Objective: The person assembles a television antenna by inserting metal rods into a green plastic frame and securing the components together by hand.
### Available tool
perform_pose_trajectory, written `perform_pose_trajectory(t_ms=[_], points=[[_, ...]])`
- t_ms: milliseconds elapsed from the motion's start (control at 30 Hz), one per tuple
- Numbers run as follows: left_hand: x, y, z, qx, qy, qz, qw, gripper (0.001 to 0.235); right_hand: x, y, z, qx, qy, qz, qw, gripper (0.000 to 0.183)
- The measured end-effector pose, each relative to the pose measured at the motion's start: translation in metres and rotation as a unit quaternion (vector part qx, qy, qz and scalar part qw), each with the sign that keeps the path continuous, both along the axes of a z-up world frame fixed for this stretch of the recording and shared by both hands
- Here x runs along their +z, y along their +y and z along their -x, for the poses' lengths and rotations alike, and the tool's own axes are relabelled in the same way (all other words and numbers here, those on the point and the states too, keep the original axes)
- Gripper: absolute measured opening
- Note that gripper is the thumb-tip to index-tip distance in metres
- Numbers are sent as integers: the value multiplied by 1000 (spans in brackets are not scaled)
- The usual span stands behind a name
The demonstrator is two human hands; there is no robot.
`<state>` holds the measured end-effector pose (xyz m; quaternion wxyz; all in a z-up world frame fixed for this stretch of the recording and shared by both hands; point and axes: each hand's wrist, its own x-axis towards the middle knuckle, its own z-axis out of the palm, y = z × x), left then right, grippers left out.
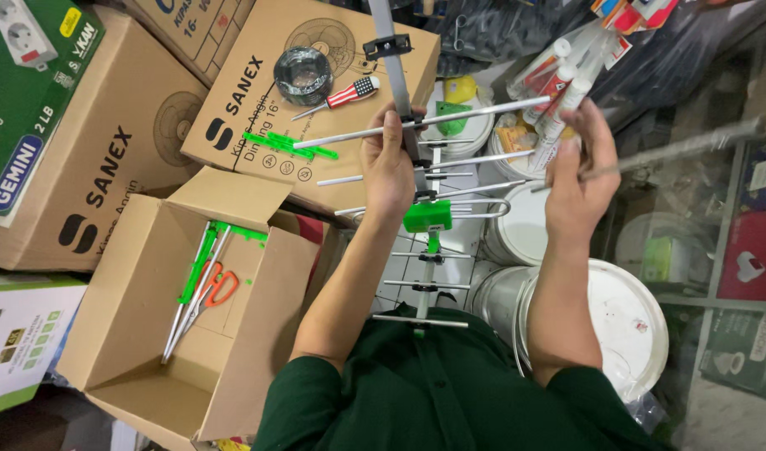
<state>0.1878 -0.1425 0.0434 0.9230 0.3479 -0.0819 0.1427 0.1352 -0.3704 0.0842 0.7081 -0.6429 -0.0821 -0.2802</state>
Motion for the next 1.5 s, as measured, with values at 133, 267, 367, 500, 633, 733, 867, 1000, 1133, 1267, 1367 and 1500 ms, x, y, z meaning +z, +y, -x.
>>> perform_pose_trajectory(t_ms=[133,267,367,500,633,733,867,1000,1133,1267,1367,1500], points=[[2,-4,9,-12,-9,3,1000,32,14,-5,-25,66,-3,115,991,22],[3,-4,18,-20,-22,1,1000,31,16,-8,-31,82,41,187,978,11],[2,-2,22,-18,-28,-14,999,31,21,-7,-26,85,43,212,973,11],[3,-2,25,-23,-20,-19,999,30,23,-6,-24,67,54,233,969,11],[4,-5,25,-24,-27,-27,999,30,23,-5,-23,72,78,213,971,13],[1,-7,26,-17,-5,-36,999,31,31,-4,-17,23,-6,324,946,13],[-9,-16,21,7,28,-79,996,34,47,13,0,-43,-68,245,966,21],[-28,-29,18,6,3,-131,991,35,53,42,1,119,2,143,983,45],[-38,-47,17,-26,24,-144,989,37,53,68,-24,128,49,121,983,47],[-26,-53,24,-53,60,-162,984,41,45,71,-35,117,31,137,983,30],[-14,-37,56,8,10,-393,920,49,40,64,-38,110,23,158,981,24],[12,-5,107,55,7,-503,862,24,37,54,-39,109,40,216,969,19]])
